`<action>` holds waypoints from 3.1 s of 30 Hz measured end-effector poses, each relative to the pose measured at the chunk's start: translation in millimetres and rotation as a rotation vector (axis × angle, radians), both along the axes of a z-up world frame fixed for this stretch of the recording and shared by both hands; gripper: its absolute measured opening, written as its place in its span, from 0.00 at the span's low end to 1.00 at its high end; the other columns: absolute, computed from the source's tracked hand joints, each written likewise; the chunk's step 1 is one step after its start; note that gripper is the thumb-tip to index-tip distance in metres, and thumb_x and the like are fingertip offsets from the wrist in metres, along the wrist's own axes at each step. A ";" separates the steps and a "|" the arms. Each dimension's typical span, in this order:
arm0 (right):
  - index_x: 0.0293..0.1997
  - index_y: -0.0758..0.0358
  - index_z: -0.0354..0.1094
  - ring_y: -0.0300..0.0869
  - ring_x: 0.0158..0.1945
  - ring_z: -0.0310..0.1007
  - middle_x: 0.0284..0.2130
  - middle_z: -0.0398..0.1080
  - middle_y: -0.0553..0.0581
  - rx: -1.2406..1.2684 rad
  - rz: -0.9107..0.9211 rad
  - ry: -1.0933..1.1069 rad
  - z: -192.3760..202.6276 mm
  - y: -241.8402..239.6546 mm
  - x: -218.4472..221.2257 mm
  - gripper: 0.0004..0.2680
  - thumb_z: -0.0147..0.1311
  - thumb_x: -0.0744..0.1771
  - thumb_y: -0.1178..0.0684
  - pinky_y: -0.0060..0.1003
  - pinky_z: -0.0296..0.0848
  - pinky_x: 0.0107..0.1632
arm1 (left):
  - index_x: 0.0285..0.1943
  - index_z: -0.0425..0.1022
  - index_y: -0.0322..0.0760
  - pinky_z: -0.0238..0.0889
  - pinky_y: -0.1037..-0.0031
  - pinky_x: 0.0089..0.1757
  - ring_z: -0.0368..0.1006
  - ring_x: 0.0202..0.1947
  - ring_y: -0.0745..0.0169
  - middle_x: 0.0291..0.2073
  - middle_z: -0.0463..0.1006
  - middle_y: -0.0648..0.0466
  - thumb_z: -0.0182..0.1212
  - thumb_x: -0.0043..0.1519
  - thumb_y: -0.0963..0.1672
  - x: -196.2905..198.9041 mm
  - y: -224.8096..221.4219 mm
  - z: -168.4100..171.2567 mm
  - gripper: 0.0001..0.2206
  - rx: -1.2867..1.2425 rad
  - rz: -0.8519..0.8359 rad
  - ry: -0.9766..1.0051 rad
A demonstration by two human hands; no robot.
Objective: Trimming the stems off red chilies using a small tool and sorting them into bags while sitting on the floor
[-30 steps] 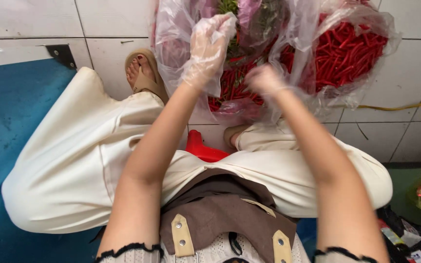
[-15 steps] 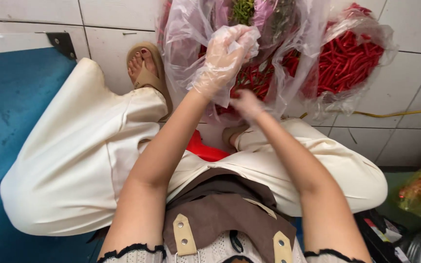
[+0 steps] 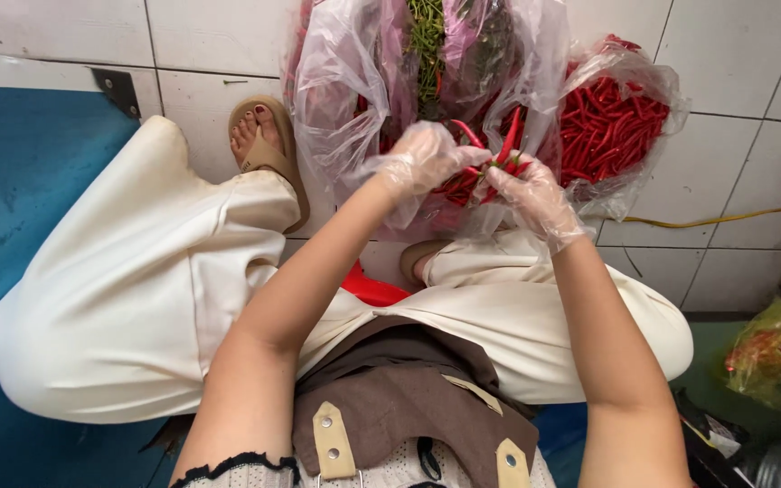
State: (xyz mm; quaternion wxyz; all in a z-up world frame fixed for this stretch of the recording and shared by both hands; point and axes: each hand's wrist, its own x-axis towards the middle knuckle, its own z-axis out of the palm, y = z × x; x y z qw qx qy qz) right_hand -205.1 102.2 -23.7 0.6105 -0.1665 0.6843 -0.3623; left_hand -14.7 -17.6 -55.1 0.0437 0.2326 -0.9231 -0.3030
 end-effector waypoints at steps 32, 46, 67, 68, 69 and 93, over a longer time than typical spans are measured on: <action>0.49 0.64 0.74 0.32 0.27 0.70 0.29 0.73 0.54 -0.058 -0.234 -0.321 28.6 -30.3 52.4 0.08 0.65 0.66 0.57 0.26 0.75 0.29 | 0.38 0.81 0.31 0.72 0.82 0.26 0.76 0.22 0.67 0.20 0.76 0.53 0.67 0.55 0.37 22.1 53.1 36.0 0.04 1.161 0.859 0.564; 0.34 0.64 0.71 0.37 0.11 0.66 0.18 0.70 0.61 -0.319 -0.260 -0.044 15.0 -28.7 55.7 0.08 0.60 0.70 0.52 0.30 0.65 0.13 | 0.34 0.82 0.45 0.72 0.66 0.31 0.79 0.28 0.50 0.24 0.77 0.51 0.64 0.57 0.46 20.2 48.0 16.3 0.04 0.584 0.680 0.056; 0.37 0.59 0.69 0.35 0.15 0.64 0.21 0.70 0.53 0.022 0.307 0.007 16.8 -23.1 39.1 0.12 0.50 0.73 0.43 0.28 0.66 0.17 | 0.42 0.73 0.34 0.71 0.76 0.30 0.78 0.29 0.61 0.31 0.76 0.50 0.67 0.58 0.42 40.5 14.7 44.1 0.08 1.252 0.748 0.610; 0.37 0.61 0.69 0.36 0.17 0.64 0.21 0.67 0.52 -0.030 0.373 -0.011 18.6 -22.8 40.3 0.12 0.51 0.73 0.44 0.28 0.67 0.19 | 0.45 0.76 0.36 0.69 0.77 0.32 0.79 0.34 0.61 0.36 0.78 0.49 0.66 0.61 0.43 37.8 13.4 50.8 0.07 1.301 0.758 0.514; 0.37 0.61 0.69 0.36 0.17 0.64 0.21 0.67 0.52 -0.031 0.378 -0.011 21.4 -20.2 41.8 0.12 0.51 0.73 0.44 0.28 0.67 0.19 | 0.45 0.76 0.36 0.69 0.77 0.32 0.79 0.34 0.61 0.36 0.78 0.49 0.66 0.61 0.43 33.8 19.5 61.0 0.07 1.299 0.762 0.517; 0.33 0.54 0.65 0.36 0.34 0.68 0.29 0.71 0.51 -0.114 0.016 -0.386 52.1 -36.4 37.6 0.08 0.46 0.71 0.49 0.31 0.65 0.37 | 0.43 0.72 0.29 0.72 0.73 0.32 0.75 0.28 0.59 0.32 0.78 0.46 0.58 0.57 0.33 46.8 0.4 62.0 0.08 1.496 0.692 0.785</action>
